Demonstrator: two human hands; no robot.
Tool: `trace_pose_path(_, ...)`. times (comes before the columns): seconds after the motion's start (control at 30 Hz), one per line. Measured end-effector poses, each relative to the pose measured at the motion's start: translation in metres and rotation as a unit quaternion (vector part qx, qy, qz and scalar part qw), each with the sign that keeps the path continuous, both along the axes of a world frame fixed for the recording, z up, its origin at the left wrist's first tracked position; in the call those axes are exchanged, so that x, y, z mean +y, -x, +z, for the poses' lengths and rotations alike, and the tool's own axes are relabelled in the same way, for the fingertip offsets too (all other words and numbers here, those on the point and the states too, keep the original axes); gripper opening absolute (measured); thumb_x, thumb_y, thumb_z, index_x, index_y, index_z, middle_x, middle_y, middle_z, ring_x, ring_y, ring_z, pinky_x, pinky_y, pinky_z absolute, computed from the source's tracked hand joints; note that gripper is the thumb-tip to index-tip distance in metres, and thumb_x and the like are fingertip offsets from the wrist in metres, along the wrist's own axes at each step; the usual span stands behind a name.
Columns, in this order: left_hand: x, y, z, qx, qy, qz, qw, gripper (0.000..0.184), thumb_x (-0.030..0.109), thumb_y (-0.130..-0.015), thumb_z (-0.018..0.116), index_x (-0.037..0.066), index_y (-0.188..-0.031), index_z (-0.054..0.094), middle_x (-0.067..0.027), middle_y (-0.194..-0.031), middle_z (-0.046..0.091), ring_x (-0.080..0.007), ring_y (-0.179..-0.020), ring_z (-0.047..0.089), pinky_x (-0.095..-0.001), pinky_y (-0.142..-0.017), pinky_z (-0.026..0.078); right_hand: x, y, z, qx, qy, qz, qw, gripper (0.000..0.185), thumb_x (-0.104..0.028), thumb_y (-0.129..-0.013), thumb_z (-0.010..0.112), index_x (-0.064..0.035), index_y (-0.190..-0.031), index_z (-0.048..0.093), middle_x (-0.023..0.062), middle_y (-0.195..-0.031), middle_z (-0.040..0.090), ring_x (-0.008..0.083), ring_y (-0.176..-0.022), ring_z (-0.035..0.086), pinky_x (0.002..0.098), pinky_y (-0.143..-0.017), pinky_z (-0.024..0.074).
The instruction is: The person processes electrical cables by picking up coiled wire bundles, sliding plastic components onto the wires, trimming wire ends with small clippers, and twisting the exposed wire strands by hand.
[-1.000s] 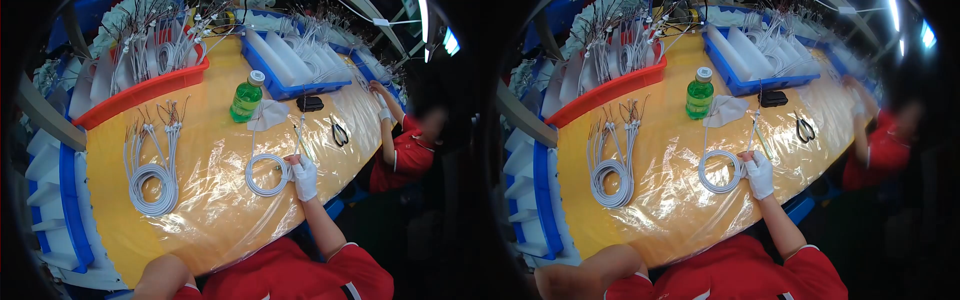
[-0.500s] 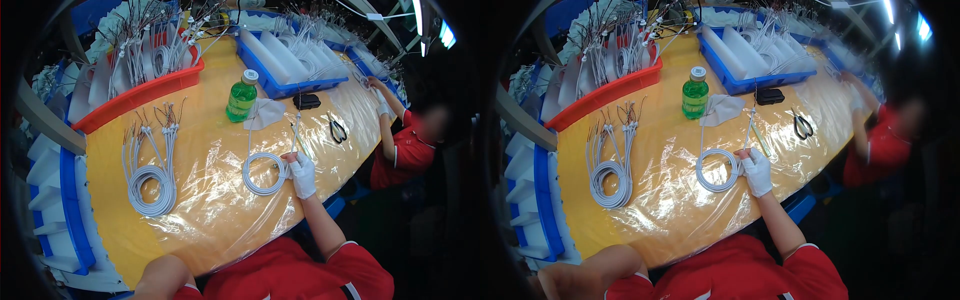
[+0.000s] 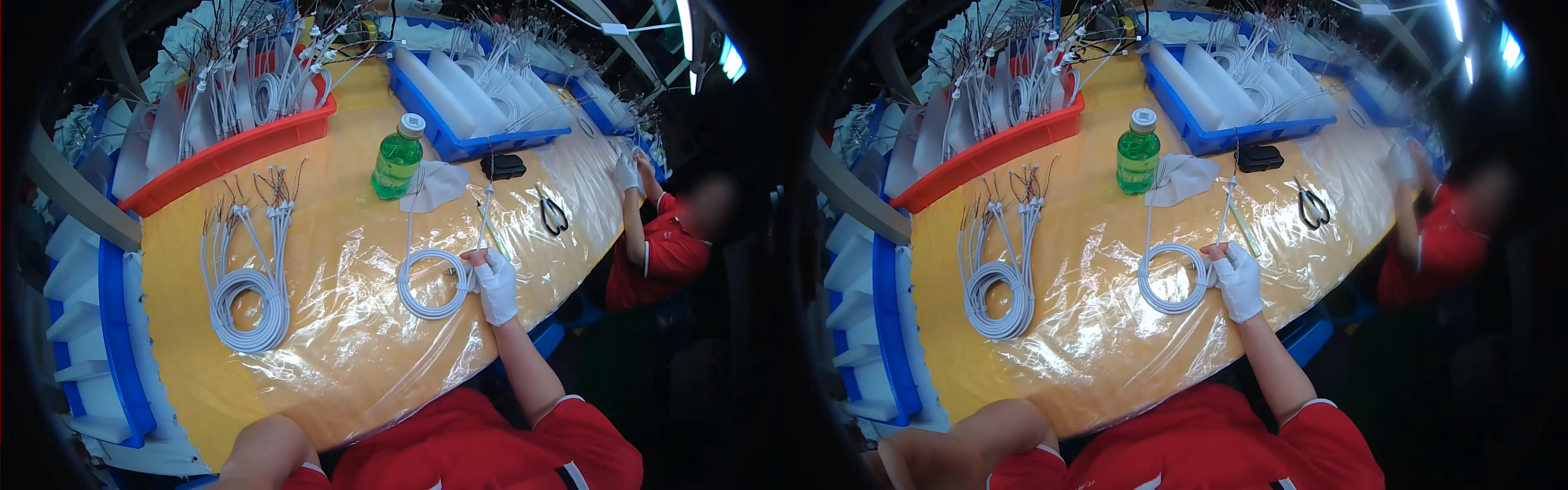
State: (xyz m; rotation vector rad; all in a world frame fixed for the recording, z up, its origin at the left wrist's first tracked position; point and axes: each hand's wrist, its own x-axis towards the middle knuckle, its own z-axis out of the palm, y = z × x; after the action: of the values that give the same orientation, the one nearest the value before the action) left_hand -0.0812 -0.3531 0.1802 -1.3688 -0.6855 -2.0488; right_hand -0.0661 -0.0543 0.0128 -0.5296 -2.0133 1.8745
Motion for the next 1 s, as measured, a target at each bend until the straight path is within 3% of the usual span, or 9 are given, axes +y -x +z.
trace_pose_path(1.0,0.018,0.003,-0.004,0.015,-0.116,-0.078,0.990,0.019,0.021,-0.092,0.050,0.019,-0.106,0.061,0.0074,-0.101,0.061,-0.0084,-0.099,0.051,-0.0233,-0.081,0.043,0.000,0.000,-0.001,-0.001,0.002,-0.003,1.000,0.020,-0.019,-0.090,0.056,-0.0004,-0.089,0.063,-0.0002,-0.065,0.057,0.0040,-0.055,0.050,0.0171,-0.048,0.0363)
